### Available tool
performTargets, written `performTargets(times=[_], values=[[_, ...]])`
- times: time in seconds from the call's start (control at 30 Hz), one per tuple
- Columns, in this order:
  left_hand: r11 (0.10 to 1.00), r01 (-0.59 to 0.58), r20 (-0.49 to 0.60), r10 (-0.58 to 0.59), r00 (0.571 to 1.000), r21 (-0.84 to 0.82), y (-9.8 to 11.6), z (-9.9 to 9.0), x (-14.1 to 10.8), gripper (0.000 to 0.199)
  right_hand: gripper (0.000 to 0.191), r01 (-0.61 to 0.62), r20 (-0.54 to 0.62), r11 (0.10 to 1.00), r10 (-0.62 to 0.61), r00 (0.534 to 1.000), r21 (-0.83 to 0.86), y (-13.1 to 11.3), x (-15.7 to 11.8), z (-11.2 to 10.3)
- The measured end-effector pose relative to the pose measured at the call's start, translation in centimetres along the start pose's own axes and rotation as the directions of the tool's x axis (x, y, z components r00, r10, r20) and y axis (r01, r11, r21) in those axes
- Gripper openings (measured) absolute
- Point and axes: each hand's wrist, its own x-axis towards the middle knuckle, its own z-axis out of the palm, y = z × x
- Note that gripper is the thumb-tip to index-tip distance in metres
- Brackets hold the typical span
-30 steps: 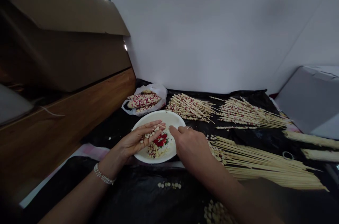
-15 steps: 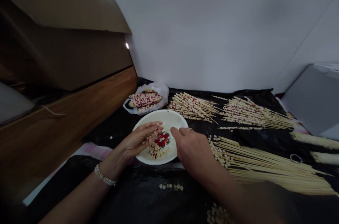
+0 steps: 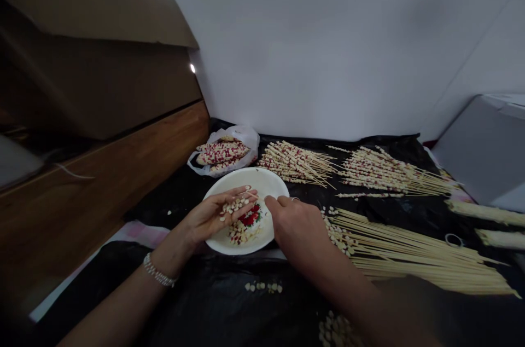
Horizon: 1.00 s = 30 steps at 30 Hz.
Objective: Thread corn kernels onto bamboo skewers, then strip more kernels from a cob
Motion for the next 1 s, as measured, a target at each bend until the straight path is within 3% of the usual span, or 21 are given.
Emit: performTargets(times=[0.13, 0.53, 0.73, 1.0], values=[[0.999, 0.049, 0.085, -0.047, 0.995, -0.023, 0.12, -0.30, 0.11, 0.063, 0.024, 0.002, 0.043, 1.000, -0.002, 0.999, 0.014, 0.15, 0.13, -0.03], [0.998, -0.051, -0.061, 0.054, 0.997, 0.044, -0.31, 0.53, 0.47, 0.021, 0.021, 0.012, 0.061, 1.000, -0.012, 0.998, 0.000, 0.18, 0.08, 0.03], [0.997, 0.045, -0.033, -0.047, 0.998, -0.056, -0.14, 0.38, 0.54, 0.022, 0.021, 0.012, 0.068, 1.000, -0.012, 0.998, 0.003, 0.23, 0.15, 0.07], [0.995, -0.022, 0.044, 0.018, 0.999, 0.097, -0.69, 0.49, 0.33, 0.032, 0.017, 0.017, 0.043, 1.000, -0.017, 0.999, -0.007, 0.33, 0.10, 0.34]])
